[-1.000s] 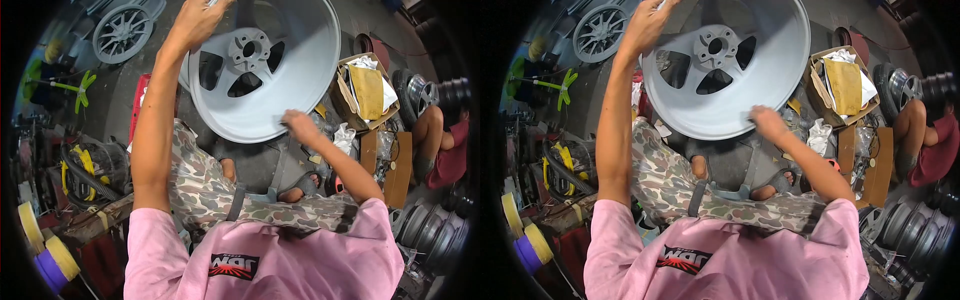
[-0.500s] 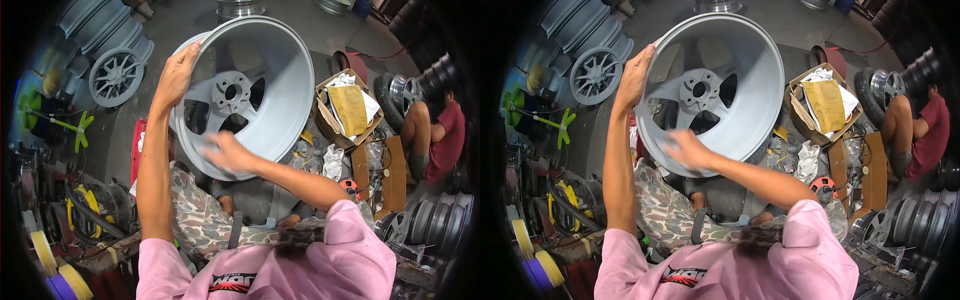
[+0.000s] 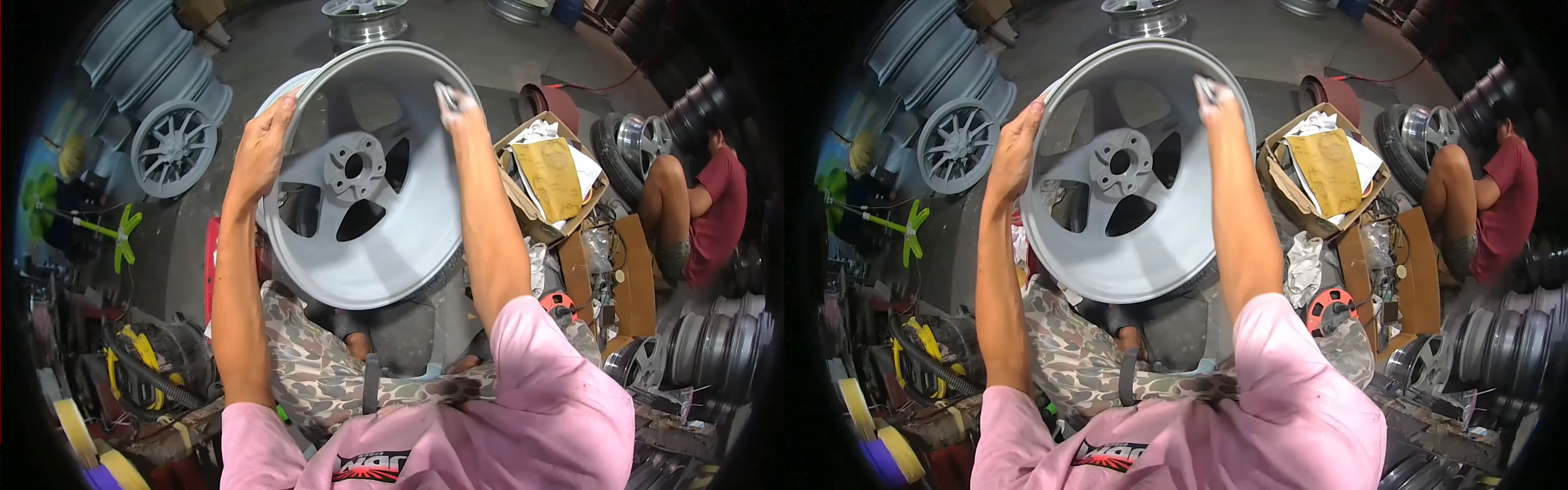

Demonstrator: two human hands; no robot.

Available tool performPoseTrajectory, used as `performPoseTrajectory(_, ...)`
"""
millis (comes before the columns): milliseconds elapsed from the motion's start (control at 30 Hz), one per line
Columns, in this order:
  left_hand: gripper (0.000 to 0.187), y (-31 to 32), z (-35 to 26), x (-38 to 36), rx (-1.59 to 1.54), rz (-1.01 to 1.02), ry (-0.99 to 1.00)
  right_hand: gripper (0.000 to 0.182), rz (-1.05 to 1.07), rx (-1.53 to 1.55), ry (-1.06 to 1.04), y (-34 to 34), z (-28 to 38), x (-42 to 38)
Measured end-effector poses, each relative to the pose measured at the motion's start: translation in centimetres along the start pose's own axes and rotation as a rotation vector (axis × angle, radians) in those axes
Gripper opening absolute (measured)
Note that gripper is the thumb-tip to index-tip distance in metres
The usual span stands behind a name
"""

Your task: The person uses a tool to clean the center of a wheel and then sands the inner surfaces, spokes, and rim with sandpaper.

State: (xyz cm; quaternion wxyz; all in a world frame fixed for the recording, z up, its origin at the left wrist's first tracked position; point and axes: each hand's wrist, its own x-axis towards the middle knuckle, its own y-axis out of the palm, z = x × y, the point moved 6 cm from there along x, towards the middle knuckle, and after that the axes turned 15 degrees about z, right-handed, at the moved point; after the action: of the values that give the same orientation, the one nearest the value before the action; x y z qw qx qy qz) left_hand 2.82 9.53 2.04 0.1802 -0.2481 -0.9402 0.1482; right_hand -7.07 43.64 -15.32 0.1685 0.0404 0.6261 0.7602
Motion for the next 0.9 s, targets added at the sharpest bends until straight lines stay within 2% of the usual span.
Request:
performPoseTrajectory(33, 0.051, -0.2, 0.1, 0.3, -0.003, -0.003, 0.011, 0.021, -0.076, 0.030, -0.024, -5.0, 2.0, 1.4)
performPoseTrajectory(100, 0.051, -0.3, 0.8, 0.2, -0.051, 0.000, 0.046, 0.027, -0.103, -0.230, -0.128, -9.3, 5.4, -2.0)
performPoseTrajectory(133, 0.051, -0.4, 0.8, 0.0, -0.056, -0.006, 0.036, 0.031, -0.187, -0.444, -0.261, -10.1, 6.9, -4.5)
performPoseTrajectory(167, 0.051, -0.5, 0.5, 0.1, -0.045, 0.004, 0.007, 0.028, -0.221, -0.691, -0.357, -8.7, 8.1, -7.8)
performPoseTrajectory(200, 0.051, -0.4, 0.5, 0.1, -0.033, 0.020, -0.021, 0.023, -0.155, -1.057, -0.514, -5.9, 8.9, -10.2)
performPoseTrajectory(267, 0.051, -0.1, 0.2, 0.0, -0.063, 0.023, 0.011, 0.021, -0.095, -1.748, -0.803, -3.2, 9.7, -11.4)
performPoseTrajectory(300, 0.051, -0.1, 0.0, -0.2, -0.056, 0.013, -0.008, 0.021, -0.100, -1.747, -0.807, -3.4, 9.5, -11.5)
performPoseTrajectory(367, 0.051, -0.1, -0.1, -0.2, -0.045, -0.002, -0.018, 0.020, 0.059, -1.977, -0.980, -1.3, 6.9, -11.7)
performPoseTrajectory(467, 0.051, -0.2, 0.2, -0.3, -0.050, -0.002, 0.024, 0.019, -0.021, -1.906, -1.072, 0.6, 5.1, -10.3)
performPoseTrajectory(567, 0.050, 0.1, 0.0, -0.2, -0.015, 0.013, 0.021, 0.019, 0.102, -1.815, -1.152, 4.6, 3.4, -9.2)
performPoseTrajectory(633, 0.056, 0.2, -0.2, -0.2, 0.012, 0.001, -0.043, 0.024, 0.464, -1.787, -1.248, 11.4, 0.2, -11.8)
performPoseTrajectory(667, 0.056, 0.2, -0.6, -0.3, 0.012, 0.001, -0.043, 0.027, 0.715, -1.719, -1.312, 14.4, -2.2, -12.8)
performPoseTrajectory(700, 0.061, 0.1, -0.9, -0.5, 0.012, -0.018, -0.079, 0.028, 0.860, -1.775, -1.312, 16.9, -5.0, -15.5)
performPoseTrajectory(733, 0.067, -0.1, -0.9, -0.6, 0.014, -0.034, -0.117, 0.023, 1.042, -1.801, -1.341, 18.0, -7.4, -18.3)
performPoseTrajectory(767, 0.067, -0.2, -0.6, -0.8, 0.013, -0.031, -0.119, 0.019, 1.316, -1.718, -1.556, 18.2, -9.6, -21.8)
performPoseTrajectory(800, 0.071, -0.6, 0.1, -0.7, -0.139, -0.028, -0.124, 0.019, 1.478, -1.600, -1.613, 17.5, -11.7, -24.1)
performPoseTrajectory(833, 0.075, -0.6, 0.7, -0.5, -0.292, -0.020, -0.126, 0.022, 1.657, -1.731, -1.642, 17.3, -12.7, -25.6)
performPoseTrajectory(900, 0.076, -0.6, 0.1, -0.3, -0.196, -0.006, -0.159, 0.023, 1.566, -1.790, -1.556, 17.8, -11.0, -21.6)
